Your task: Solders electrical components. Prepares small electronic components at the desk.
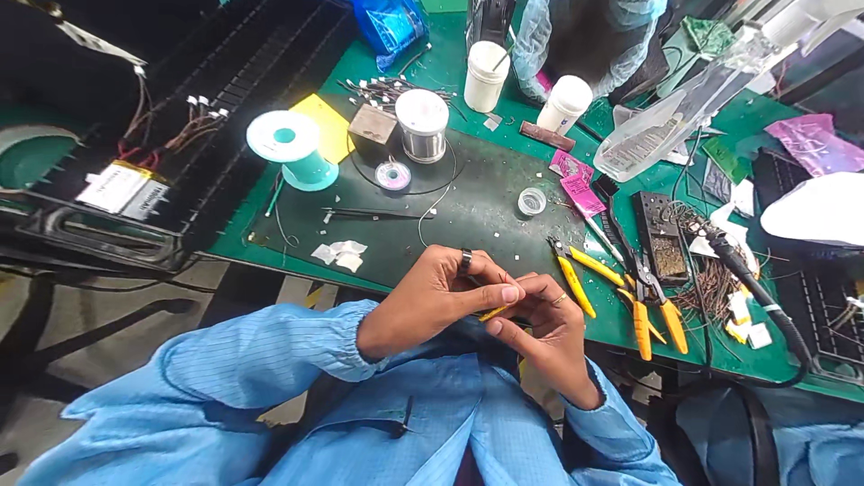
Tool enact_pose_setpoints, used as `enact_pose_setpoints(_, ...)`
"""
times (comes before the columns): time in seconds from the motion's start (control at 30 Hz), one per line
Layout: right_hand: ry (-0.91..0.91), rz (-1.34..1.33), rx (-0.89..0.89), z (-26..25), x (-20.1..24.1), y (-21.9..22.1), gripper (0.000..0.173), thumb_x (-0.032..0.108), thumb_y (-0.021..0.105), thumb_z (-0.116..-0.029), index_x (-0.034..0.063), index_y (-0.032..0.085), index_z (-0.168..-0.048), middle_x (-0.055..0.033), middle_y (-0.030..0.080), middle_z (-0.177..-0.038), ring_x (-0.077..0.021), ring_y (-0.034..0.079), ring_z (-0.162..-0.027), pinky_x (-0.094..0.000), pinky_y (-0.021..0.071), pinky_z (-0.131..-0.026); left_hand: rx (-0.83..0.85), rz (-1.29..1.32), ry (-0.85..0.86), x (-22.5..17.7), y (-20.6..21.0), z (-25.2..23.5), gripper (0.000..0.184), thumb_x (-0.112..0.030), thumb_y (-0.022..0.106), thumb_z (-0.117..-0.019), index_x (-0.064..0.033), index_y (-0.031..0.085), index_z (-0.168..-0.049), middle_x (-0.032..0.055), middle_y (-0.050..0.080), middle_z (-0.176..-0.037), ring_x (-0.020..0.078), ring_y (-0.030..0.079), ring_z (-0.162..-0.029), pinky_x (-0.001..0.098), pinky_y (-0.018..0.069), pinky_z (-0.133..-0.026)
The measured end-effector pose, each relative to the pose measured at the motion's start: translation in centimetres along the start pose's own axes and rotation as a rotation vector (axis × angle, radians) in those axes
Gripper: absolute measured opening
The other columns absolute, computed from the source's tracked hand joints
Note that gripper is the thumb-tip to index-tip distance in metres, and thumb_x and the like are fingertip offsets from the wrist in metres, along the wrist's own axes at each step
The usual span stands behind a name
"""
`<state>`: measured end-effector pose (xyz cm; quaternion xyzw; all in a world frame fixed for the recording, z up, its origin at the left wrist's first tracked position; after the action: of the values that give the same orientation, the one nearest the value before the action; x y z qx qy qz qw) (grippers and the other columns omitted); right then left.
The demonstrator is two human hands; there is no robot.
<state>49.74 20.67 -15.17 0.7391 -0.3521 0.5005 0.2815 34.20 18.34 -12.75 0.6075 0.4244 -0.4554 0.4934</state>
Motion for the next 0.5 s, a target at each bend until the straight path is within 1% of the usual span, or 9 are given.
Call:
enact_pose_setpoints(0.07,-0.002,0.015,-0.002,0.1,-0.1,-0.1,0.03,0.003,0.082,-0.0851,0.0029,0.063,-0.108,-0.0032,0.068,-0.103,-0.0106,0.07,-0.091,-0.0285,0.0634,-0.08,0.0,-0.001,-0.015,0.2,-0.1,-0.1,0.009,-0.008,0.072,-0.0953,-0.0005,0.075,-0.099,0.0049,0.074,-0.098,0.0104,0.071,-0.089,0.0236,0.0613,-0.081)
enact_pose_setpoints(0.17,-0.058,0.109,-0.002,0.1,0.1,-0.2,0.024,0.002,0.081,-0.0864,0.0006,0.066,-0.105,-0.0052,0.067,-0.1,-0.0112,0.069,-0.091,-0.0277,0.064,-0.078,0.016,-0.001,-0.016,0.4,-0.2,-0.2,0.009,-0.007,0.072,-0.095,0.0002,0.075,-0.101,0.0067,0.074,-0.099,0.0128,0.072,-0.091,0.0251,0.0618,-0.082)
enact_pose_setpoints(0.27,-0.217,0.397,-0.039,-0.2,0.7,-0.9,0.017,0.004,0.081,-0.0869,0.0,0.069,-0.099,-0.0089,0.068,-0.094,-0.012,0.068,-0.085,-0.0249,0.0613,-0.072,0.042,-0.06,0.015,0.3,-1.0,-0.6,0.011,-0.006,0.075,-0.0928,-0.0002,0.075,-0.102,0.0073,0.075,-0.101,0.0146,0.072,-0.092,0.0268,0.062,-0.083)
enact_pose_setpoints(0.3,-0.27,0.528,-0.067,-0.2,0.9,-1.1,0.013,0.004,0.08,-0.087,0.001,0.072,-0.096,-0.0093,0.069,-0.092,-0.0122,0.067,-0.084,-0.0242,0.0595,-0.072,0.046,-0.106,0.023,0.4,-1.4,-0.7,0.012,-0.007,0.076,-0.0916,-0.0013,0.076,-0.102,0.0067,0.075,-0.103,0.0151,0.072,-0.094,0.0275,0.0617,-0.083)
enact_pose_setpoints(0.37,-0.338,0.77,-0.119,-0.2,0.9,-1.4,0.006,0.006,0.077,-0.0875,0.0049,0.077,-0.094,-0.0096,0.071,-0.09,-0.0153,0.067,-0.087,-0.0265,0.0565,-0.076,0.033,-0.192,0.024,0.9,-2.3,-1.0,0.015,-0.007,0.079,-0.0887,-0.0026,0.076,-0.103,0.0065,0.075,-0.105,0.0168,0.072,-0.096,0.0296,0.0618,-0.085)
enact_pose_setpoints(0.43,-0.374,0.96,-0.138,-0.2,0.5,-1.2,0.005,0.009,0.074,-0.0904,0.0075,0.078,-0.093,-0.0101,0.071,-0.089,-0.0186,0.067,-0.088,-0.0283,0.0555,-0.076,0.022,-0.317,0.024,1.3,-3.2,-1.3,0.025,-0.006,0.079,-0.0871,-0.0043,0.072,-0.111,0.0057,0.075,-0.111,0.0174,0.072,-0.102,0.0312,0.0607,-0.09)
enact_pose_setpoints(0.5,-0.357,1.069,-0.105,-0.3,0.0,-0.9,0.008,0.011,0.071,-0.0944,0.0086,0.079,-0.096,-0.0106,0.071,-0.091,-0.0208,0.067,-0.089,-0.0298,0.0553,-0.075,0.014,-0.445,0.022,1.3,-4.0,-1.5,0.039,-0.002,0.076,-0.0852,-0.0074,0.067,-0.123,0.0037,0.073,-0.115,0.0159,0.071,-0.102,0.0314,0.0605,-0.09)
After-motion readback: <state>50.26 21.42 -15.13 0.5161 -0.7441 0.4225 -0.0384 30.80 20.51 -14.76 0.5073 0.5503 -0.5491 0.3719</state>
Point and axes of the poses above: each hand's wrist, its own z-axis away from the middle knuckle, its own y-axis out of the palm, x = y × z, the point moved 7 cm from there along -z, towards the middle knuckle
